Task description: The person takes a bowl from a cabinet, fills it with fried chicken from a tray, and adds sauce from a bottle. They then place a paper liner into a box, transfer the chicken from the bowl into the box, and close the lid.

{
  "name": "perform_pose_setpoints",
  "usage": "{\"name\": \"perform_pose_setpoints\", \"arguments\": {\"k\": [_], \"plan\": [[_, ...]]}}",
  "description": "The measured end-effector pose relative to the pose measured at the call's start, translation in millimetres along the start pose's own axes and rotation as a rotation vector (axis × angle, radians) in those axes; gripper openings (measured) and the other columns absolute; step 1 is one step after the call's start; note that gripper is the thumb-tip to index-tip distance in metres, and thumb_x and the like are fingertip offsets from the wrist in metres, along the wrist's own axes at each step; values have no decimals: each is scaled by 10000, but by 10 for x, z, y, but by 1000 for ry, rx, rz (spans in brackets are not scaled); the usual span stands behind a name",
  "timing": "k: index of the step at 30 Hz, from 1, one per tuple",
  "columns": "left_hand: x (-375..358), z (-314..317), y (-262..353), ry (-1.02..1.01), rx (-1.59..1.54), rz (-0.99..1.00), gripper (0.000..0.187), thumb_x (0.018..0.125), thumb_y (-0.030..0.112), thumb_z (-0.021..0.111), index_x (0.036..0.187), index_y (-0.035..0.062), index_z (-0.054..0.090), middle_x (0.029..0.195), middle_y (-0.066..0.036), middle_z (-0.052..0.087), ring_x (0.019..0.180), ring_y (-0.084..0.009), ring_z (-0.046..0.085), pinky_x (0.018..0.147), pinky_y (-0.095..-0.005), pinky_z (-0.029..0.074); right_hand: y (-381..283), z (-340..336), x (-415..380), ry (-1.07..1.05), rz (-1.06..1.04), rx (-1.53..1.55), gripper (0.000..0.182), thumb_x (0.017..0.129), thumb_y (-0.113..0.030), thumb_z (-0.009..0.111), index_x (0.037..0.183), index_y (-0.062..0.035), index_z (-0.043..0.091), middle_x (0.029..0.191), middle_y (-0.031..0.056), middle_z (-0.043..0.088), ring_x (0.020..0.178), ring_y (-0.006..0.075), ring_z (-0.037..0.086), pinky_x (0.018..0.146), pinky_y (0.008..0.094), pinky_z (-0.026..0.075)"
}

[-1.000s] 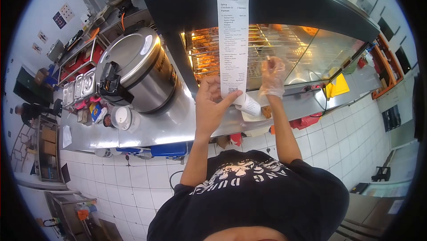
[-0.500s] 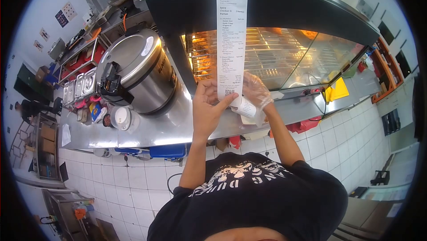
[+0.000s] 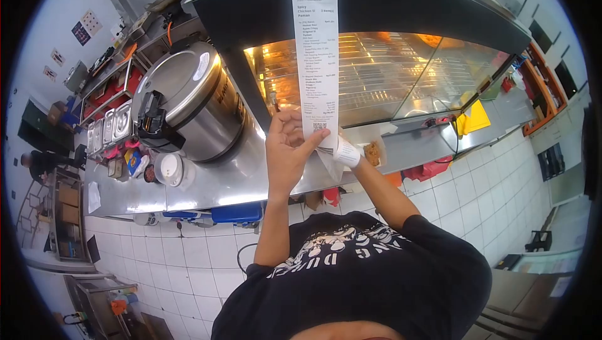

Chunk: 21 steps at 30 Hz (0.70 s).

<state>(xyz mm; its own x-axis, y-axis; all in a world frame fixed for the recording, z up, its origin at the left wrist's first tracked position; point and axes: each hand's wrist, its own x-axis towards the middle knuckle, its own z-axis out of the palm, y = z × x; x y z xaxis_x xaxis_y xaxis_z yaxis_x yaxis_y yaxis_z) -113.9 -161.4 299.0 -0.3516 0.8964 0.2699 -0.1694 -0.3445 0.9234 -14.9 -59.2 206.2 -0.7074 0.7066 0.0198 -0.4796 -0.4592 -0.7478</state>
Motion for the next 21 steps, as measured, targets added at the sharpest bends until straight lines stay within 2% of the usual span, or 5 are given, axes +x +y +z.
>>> {"name": "perform_pose_setpoints", "arguments": {"k": [2,8,11,16,21], "plan": [[-7,-15,-1,0,29,3,407,789,-97,703,1080,-2,436,1067,-170,643,965,-210,662,823,-287,564,165,-408,152,-106,-200,-727,443,876,-294,655,1227,-41,557,1117,94,634,1003,198,617,852,307,518],[1,-184,33,42,82,148,519,748,-48,764,1170,-12,464,1153,-162,609,1056,-204,618,888,-290,523,-116,-740,-185,124,-54,-1353,360,863,-183,651,1193,-43,616,1006,92,682,976,166,629,823,293,511],[35,-251,613,145,179,573,445,833,29,667,1240,-13,494,1194,-153,603,1123,-254,595,985,-389,486,-92,-1189,-466,276,24,-831,338,877,-234,621,1157,-44,640,966,115,702,921,185,652,816,307,508],[59,-133,1779,-140,65,1471,408,855,61,634,1237,-8,507,1181,-146,608,1110,-249,596,978,-380,481,-247,-1434,-890,426,34,-1214,364,917,-281,577,1134,4,641,931,109,707,816,156,656,767,294,514],[-78,112,2003,-234,111,1652,378,878,93,601,1234,-4,520,1169,-139,613,1097,-245,597,970,-372,476,-39,-1489,-901,307,72,-1341,329,898,-261,574,1109,-21,650,941,138,698,846,218,666,786,329,508]]}}
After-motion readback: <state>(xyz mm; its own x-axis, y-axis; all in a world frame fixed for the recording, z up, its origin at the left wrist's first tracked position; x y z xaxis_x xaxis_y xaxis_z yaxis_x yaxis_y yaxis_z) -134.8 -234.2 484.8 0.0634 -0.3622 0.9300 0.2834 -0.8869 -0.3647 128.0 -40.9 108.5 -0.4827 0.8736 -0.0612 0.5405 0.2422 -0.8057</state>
